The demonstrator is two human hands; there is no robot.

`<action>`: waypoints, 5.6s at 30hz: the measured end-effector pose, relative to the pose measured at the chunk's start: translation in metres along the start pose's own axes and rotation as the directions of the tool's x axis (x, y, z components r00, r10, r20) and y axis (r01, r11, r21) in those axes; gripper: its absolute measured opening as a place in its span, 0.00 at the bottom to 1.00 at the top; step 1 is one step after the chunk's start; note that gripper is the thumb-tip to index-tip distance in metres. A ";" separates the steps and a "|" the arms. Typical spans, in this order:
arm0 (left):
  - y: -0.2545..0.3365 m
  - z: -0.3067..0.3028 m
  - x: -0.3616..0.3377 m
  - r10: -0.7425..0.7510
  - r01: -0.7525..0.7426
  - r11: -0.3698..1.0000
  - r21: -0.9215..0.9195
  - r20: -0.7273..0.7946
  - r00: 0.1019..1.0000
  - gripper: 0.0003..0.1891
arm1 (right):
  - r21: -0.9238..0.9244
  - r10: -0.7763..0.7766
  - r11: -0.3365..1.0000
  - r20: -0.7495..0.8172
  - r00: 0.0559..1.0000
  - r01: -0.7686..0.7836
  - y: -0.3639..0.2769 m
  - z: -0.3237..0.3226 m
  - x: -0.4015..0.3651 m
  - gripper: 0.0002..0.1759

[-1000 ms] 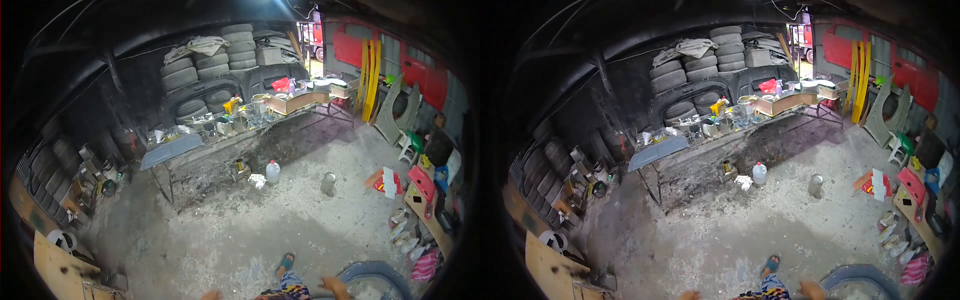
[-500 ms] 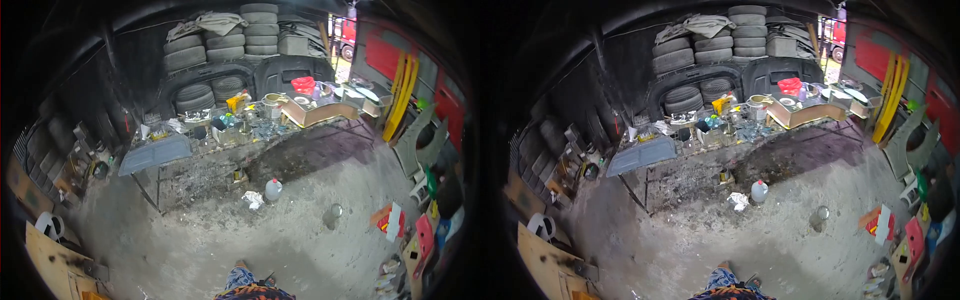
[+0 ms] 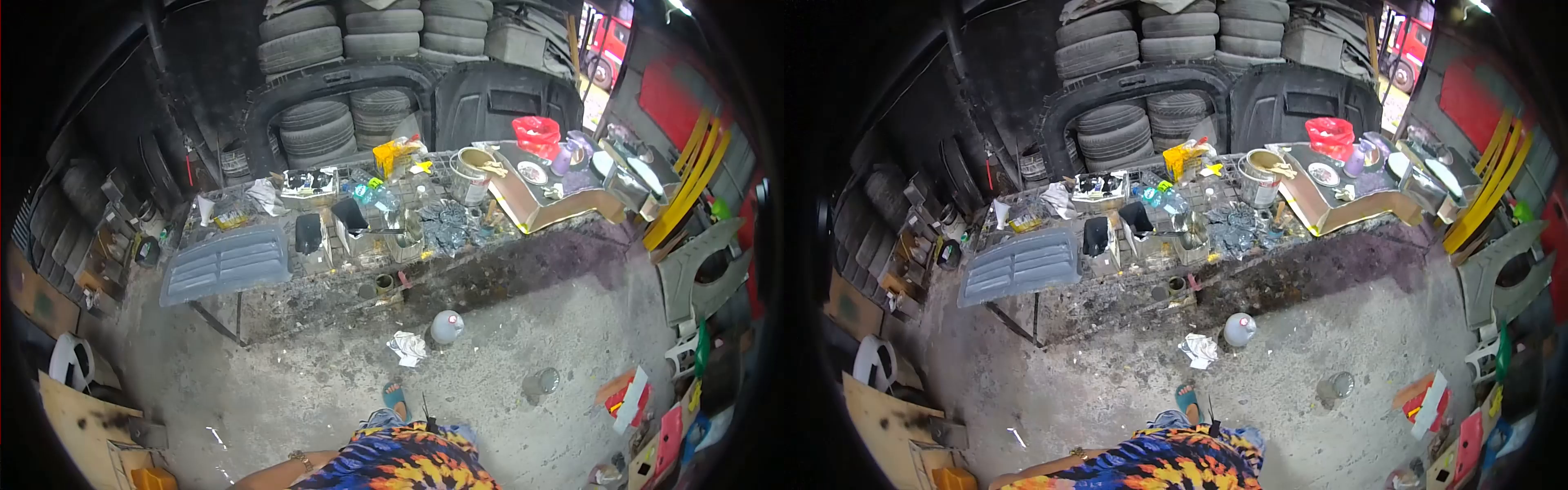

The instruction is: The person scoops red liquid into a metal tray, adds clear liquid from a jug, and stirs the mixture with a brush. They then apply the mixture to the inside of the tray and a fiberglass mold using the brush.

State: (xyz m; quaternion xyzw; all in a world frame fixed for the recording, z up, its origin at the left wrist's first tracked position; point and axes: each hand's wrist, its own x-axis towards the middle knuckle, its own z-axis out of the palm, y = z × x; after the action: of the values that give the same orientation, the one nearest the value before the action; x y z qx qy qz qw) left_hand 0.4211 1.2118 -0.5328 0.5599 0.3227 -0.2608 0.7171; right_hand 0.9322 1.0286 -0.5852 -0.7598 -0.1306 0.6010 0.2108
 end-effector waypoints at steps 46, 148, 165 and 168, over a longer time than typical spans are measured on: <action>0.494 -0.417 0.304 -0.768 -0.962 -0.075 -0.262 -0.601 0.224 0.14 | 0.001 0.061 0.998 0.120 0.991 -0.062 -0.275 -0.294 0.250 0.12; -1.160 -0.636 -0.911 -0.793 -0.782 -0.570 0.251 0.081 0.604 0.44 | -0.548 -0.009 0.398 0.800 0.600 0.736 -0.968 2.218 0.085 0.12; -1.472 -1.158 -1.362 -0.988 -0.985 0.008 0.170 -0.148 -0.034 0.14 | -0.224 0.095 -0.424 0.953 0.289 0.877 -1.185 2.709 0.177 0.12; -1.466 -1.224 -1.382 -0.987 -0.994 0.014 0.106 -0.160 -0.031 0.21 | -0.191 0.079 -0.478 0.963 0.259 0.857 -1.235 2.855 0.134 0.12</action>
State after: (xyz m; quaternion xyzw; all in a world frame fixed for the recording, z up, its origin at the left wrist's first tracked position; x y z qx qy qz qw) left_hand -1.7722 2.0711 -0.6217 -0.2716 0.6454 0.6856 0.1992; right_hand -1.7321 2.6388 -0.6503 -0.1693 -0.9236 0.2892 -0.1862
